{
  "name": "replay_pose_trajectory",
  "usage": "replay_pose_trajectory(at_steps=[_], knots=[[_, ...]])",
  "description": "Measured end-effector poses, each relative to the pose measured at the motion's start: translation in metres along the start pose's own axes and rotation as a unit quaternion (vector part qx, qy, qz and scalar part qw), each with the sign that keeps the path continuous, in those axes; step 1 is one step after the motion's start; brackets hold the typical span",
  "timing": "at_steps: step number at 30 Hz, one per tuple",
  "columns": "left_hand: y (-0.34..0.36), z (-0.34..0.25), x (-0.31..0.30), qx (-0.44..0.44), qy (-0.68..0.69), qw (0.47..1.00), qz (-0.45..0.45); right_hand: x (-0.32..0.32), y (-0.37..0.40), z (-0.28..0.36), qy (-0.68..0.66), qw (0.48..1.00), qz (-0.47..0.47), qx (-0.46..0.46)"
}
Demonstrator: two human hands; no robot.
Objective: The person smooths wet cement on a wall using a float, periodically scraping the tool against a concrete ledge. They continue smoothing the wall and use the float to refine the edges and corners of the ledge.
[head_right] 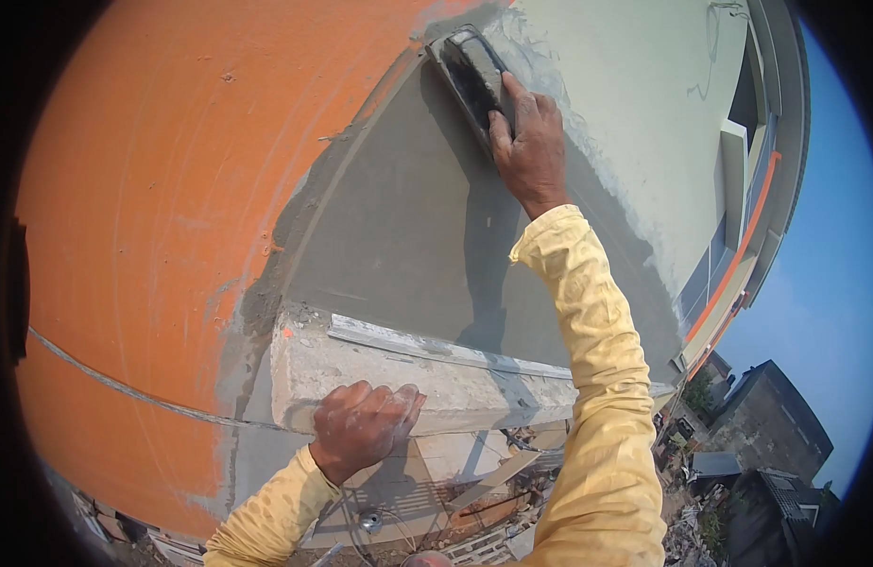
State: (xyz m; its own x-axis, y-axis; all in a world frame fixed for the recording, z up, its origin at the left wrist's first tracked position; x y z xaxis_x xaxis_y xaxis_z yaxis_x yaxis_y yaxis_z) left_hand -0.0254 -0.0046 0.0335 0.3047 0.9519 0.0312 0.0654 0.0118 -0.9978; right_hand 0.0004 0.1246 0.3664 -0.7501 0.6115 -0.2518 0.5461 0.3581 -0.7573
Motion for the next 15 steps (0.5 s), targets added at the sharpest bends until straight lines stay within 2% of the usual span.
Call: replay_pose_trajectory(at_steps=[3, 6, 9, 11, 13, 15], knots=[[0.000, 0.000, -0.002, 0.005, -0.006, 1.000, -0.002, 0.009, 0.001, 0.003, 0.017, 0.999, 0.004, 0.030], [0.001, 0.001, -0.001, 0.000, 0.008, 1.000, 0.011, 0.012, 0.039, 0.024, -0.018, 0.994, 0.079, -0.074], [0.001, 0.001, -0.001, 0.008, 0.004, 0.999, 0.049, -0.012, 0.037, 0.024, -0.028, 0.990, 0.107, -0.089], [0.003, 0.001, -0.001, 0.007, 0.009, 0.999, 0.035, -0.033, 0.003, 0.000, -0.078, 0.993, 0.086, -0.001], [0.005, 0.001, 0.000, 0.005, 0.018, 1.000, 0.023, -0.040, -0.034, -0.030, -0.180, 0.969, 0.123, 0.113], [0.008, 0.001, 0.001, 0.004, 0.019, 1.000, 0.018, -0.036, -0.063, -0.045, -0.237, 0.938, 0.174, 0.184]])
Point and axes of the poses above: each hand's wrist, its own y-axis away from the middle knuckle, its own x-axis out of the palm, z = x × y, the point moved 6 cm from there along -y, towards the middle knuckle, and after that the axes turned 5 degrees about -y, right-handed, at the moved point
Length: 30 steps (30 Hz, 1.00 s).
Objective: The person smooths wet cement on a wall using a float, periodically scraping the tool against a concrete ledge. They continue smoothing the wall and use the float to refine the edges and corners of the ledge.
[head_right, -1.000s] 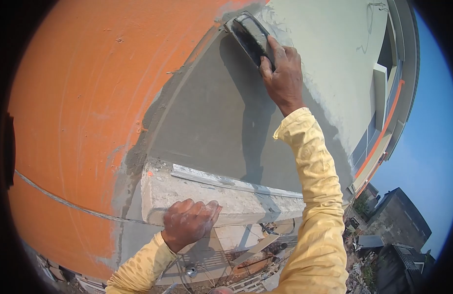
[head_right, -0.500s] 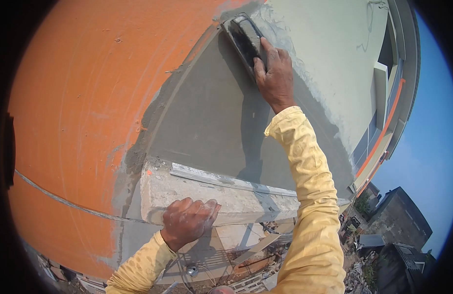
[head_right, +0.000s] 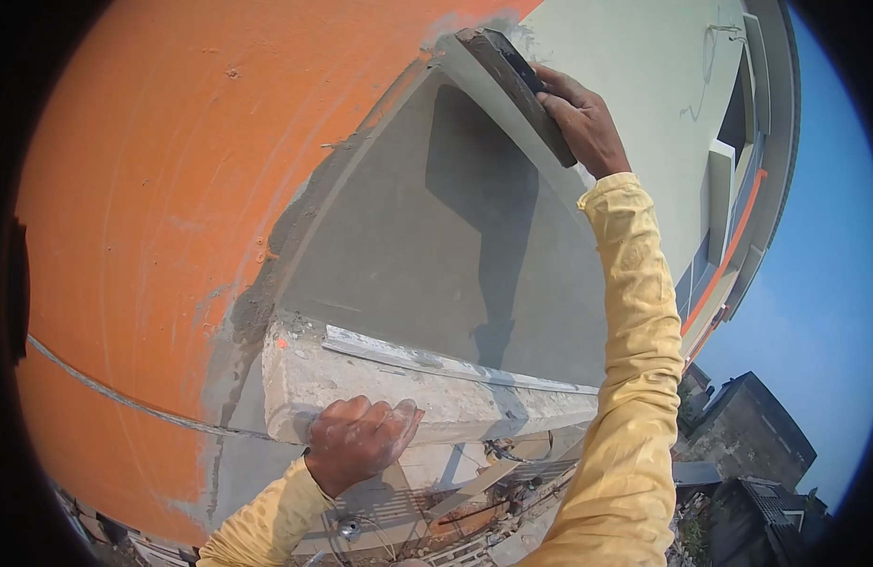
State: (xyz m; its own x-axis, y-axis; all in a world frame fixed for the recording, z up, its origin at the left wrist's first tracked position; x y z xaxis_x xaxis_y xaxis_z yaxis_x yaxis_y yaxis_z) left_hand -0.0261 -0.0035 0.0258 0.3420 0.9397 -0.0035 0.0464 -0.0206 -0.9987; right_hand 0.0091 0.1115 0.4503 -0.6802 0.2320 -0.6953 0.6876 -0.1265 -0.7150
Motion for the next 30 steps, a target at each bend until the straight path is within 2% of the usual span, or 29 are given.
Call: replay_pose_trajectory(at_steps=[2, 4, 7, 13, 17, 19, 20, 21, 24, 25, 27, 30], knots=[[0.003, 0.000, 0.000, 0.005, -0.001, 1.000, 0.018, 0.000, -0.023, -0.002, 0.004, 1.000, 0.023, -0.006], [0.006, 0.001, 0.003, 0.011, -0.006, 0.999, 0.036, 0.011, -0.036, 0.004, 0.056, 0.994, 0.080, 0.049], [0.008, 0.001, 0.001, 0.011, 0.007, 1.000, 0.010, 0.019, -0.048, 0.005, 0.072, 0.992, 0.099, 0.028], [0.004, 0.001, 0.002, 0.017, 0.011, 0.998, 0.051, 0.019, -0.061, -0.002, 0.098, 0.986, 0.133, 0.032], [0.000, 0.000, -0.002, 0.018, -0.013, 0.999, 0.028, 0.001, -0.044, -0.030, 0.068, 0.984, 0.142, 0.086], [-0.002, 0.000, -0.004, 0.015, -0.022, 1.000, 0.006, -0.021, -0.014, -0.054, 0.076, 0.978, 0.131, 0.144], [-0.003, 0.000, -0.004, 0.016, -0.022, 1.000, 0.005, -0.035, 0.002, -0.064, 0.106, 0.976, 0.142, 0.129], [-0.003, -0.001, -0.004, 0.018, -0.023, 1.000, 0.005, -0.048, 0.020, -0.078, 0.086, 0.977, 0.113, 0.158], [-0.005, -0.002, 0.000, -0.004, -0.019, 1.000, -0.006, -0.063, 0.061, -0.086, -0.051, 0.988, -0.008, 0.145], [-0.008, -0.004, -0.001, 0.000, -0.025, 1.000, -0.005, -0.054, 0.066, -0.076, -0.056, 0.988, -0.011, 0.141], [-0.013, -0.005, -0.004, -0.012, -0.041, 0.999, 0.001, -0.030, 0.067, -0.042, 0.005, 0.995, -0.094, 0.012], [-0.013, -0.005, -0.002, -0.029, -0.042, 0.999, -0.011, 0.021, 0.056, -0.001, 0.198, 0.958, -0.142, -0.150]])
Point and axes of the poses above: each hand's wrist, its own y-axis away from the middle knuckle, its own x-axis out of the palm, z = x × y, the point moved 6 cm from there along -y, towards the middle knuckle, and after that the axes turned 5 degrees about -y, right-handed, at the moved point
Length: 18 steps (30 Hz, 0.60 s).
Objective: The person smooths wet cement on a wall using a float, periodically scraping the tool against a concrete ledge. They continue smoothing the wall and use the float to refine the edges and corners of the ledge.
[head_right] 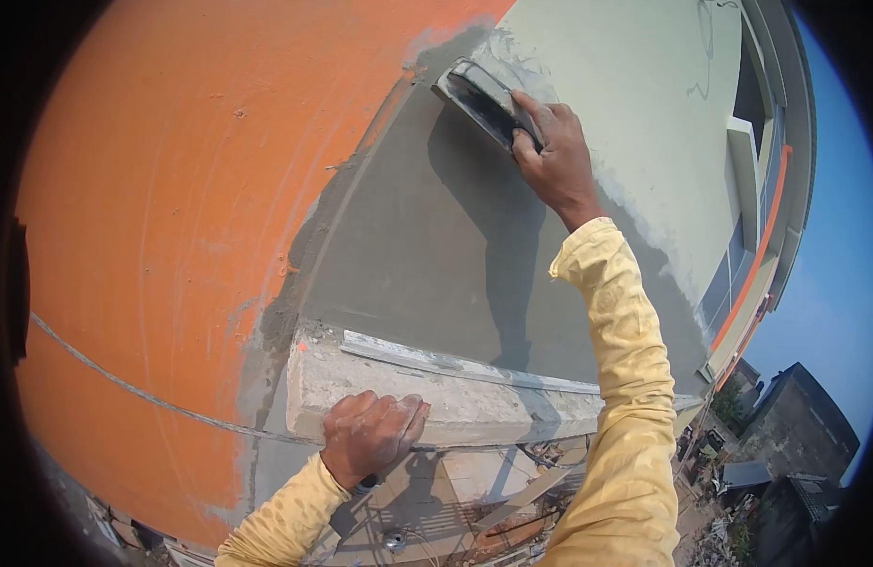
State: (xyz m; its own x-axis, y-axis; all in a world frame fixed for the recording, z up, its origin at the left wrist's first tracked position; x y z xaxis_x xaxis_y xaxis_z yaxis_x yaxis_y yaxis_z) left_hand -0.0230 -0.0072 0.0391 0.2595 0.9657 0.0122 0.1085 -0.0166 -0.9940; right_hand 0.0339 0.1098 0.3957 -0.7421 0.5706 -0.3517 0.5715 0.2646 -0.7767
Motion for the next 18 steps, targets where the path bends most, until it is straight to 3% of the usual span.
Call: replay_pose_trajectory(at_steps=[5, 12, 13, 14, 15, 16, 17, 18], knots=[[-0.002, -0.001, -0.002, 0.001, -0.017, 1.000, 0.022, 0.041, 0.005, 0.010, 0.021, 0.998, -0.033, -0.046], [-0.008, -0.004, -0.008, -0.023, 0.027, 0.999, -0.002, 0.029, 0.113, 0.059, -0.005, 0.978, 0.128, -0.162], [-0.011, -0.007, -0.015, -0.024, 0.023, 0.999, -0.001, 0.018, 0.119, 0.065, -0.111, 0.984, 0.119, -0.073], [-0.016, -0.003, -0.022, -0.098, 0.099, 0.990, 0.032, 0.010, 0.128, 0.070, -0.214, 0.971, 0.107, 0.017], [-0.018, 0.002, -0.026, -0.171, 0.174, 0.968, 0.064, 0.004, 0.140, 0.082, -0.219, 0.970, 0.104, 0.017], [-0.023, 0.006, -0.034, -0.171, 0.169, 0.969, 0.064, 0.006, 0.155, 0.081, -0.463, 0.864, 0.095, 0.175], [-0.022, 0.026, -0.039, -0.289, 0.328, 0.899, 0.028, 0.016, 0.175, 0.085, -0.663, 0.674, 0.079, 0.315], [-0.020, 0.042, -0.039, -0.396, 0.472, 0.787, -0.009, 0.021, 0.192, 0.101, -0.758, 0.555, 0.069, 0.335]])
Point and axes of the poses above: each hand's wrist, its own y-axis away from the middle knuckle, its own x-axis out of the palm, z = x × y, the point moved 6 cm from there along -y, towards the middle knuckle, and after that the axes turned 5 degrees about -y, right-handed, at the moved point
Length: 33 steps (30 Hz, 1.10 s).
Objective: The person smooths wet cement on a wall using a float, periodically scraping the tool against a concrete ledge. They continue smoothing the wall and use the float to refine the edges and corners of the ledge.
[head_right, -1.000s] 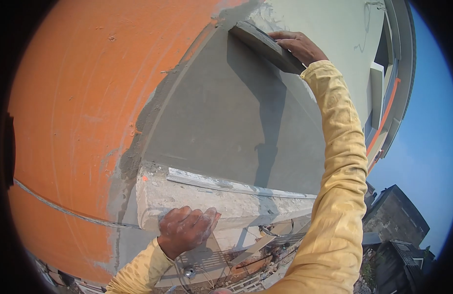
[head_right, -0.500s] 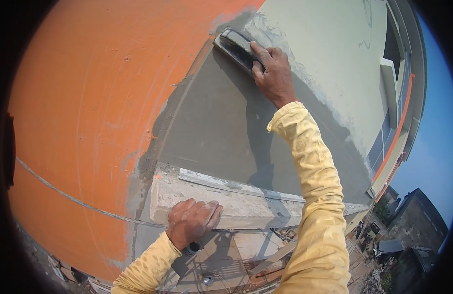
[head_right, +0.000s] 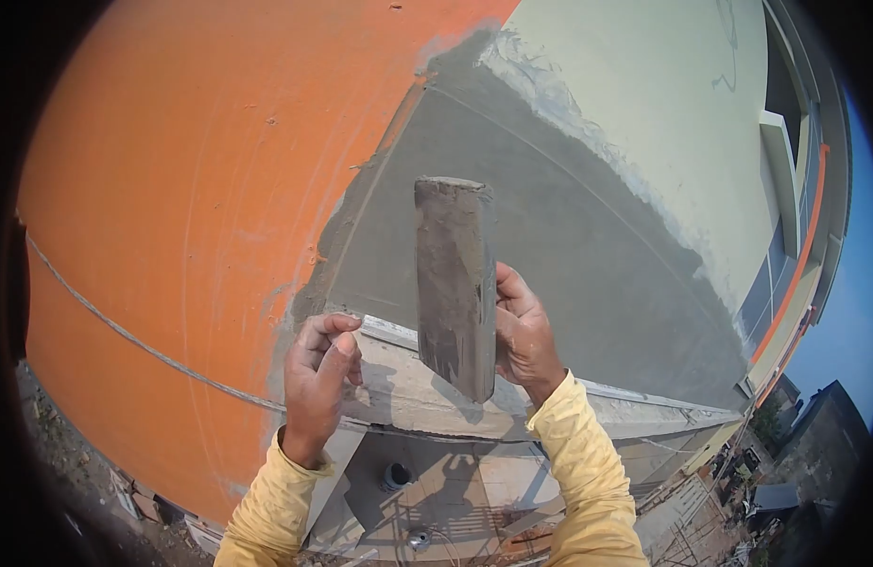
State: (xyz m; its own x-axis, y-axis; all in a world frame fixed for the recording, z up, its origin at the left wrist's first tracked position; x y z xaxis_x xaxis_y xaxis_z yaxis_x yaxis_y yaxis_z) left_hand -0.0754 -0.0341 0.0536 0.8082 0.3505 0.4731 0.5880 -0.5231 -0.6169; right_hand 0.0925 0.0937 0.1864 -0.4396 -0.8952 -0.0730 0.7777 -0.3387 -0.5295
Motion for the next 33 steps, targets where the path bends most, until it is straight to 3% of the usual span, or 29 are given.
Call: replay_pose_trajectory(at_steps=[1, 5, 6, 8, 11, 12, 14, 15, 16, 18, 21, 24, 28, 33], knots=[[-0.011, -0.009, -0.005, -0.003, -0.002, 1.000, -0.003, 0.009, 0.015, -0.019, -0.147, 0.988, 0.018, 0.039], [-0.037, -0.005, 0.000, -0.104, 0.179, 0.969, 0.134, 0.029, 0.065, -0.119, -0.374, 0.913, -0.007, 0.166], [-0.038, 0.003, 0.003, -0.129, 0.244, 0.942, 0.191, 0.046, 0.062, -0.124, -0.378, 0.911, -0.003, 0.167], [-0.038, 0.016, -0.005, -0.141, 0.299, 0.919, 0.216, 0.058, 0.065, -0.131, -0.136, 0.960, -0.144, 0.197], [-0.044, 0.005, -0.008, -0.084, 0.363, 0.903, 0.215, 0.054, 0.058, -0.146, -0.218, 0.943, -0.153, 0.198], [-0.054, -0.015, -0.012, -0.051, 0.320, 0.929, 0.179, 0.052, 0.053, -0.141, -0.221, 0.942, -0.153, 0.201], [-0.092, -0.053, -0.022, 0.017, 0.232, 0.959, 0.163, 0.052, 0.034, -0.107, -0.227, 0.967, -0.034, 0.111], [-0.120, -0.070, -0.028, 0.050, 0.189, 0.964, 0.181, 0.037, 0.042, -0.088, -0.014, 0.991, -0.128, 0.021], [-0.150, -0.084, -0.030, 0.078, 0.117, 0.975, 0.173, 0.024, 0.053, -0.088, -0.013, 0.991, -0.128, 0.020], [-0.212, -0.104, -0.029, 0.124, -0.046, 0.982, 0.134, -0.012, 0.079, -0.074, 0.281, 0.923, -0.238, -0.116], [-0.280, -0.112, -0.009, 0.160, -0.207, 0.957, 0.122, -0.038, 0.083, -0.100, 0.244, 0.919, -0.297, -0.083], [-0.298, -0.122, 0.018, 0.201, -0.292, 0.929, 0.103, -0.033, 0.084, -0.100, 0.294, 0.910, -0.260, -0.133], [-0.307, -0.119, 0.034, 0.192, -0.344, 0.912, 0.118, -0.027, 0.084, -0.101, 0.424, 0.866, -0.224, -0.145], [-0.316, -0.108, 0.029, 0.196, -0.333, 0.918, 0.090, -0.028, 0.083, -0.098, 0.375, 0.881, -0.254, -0.135]])
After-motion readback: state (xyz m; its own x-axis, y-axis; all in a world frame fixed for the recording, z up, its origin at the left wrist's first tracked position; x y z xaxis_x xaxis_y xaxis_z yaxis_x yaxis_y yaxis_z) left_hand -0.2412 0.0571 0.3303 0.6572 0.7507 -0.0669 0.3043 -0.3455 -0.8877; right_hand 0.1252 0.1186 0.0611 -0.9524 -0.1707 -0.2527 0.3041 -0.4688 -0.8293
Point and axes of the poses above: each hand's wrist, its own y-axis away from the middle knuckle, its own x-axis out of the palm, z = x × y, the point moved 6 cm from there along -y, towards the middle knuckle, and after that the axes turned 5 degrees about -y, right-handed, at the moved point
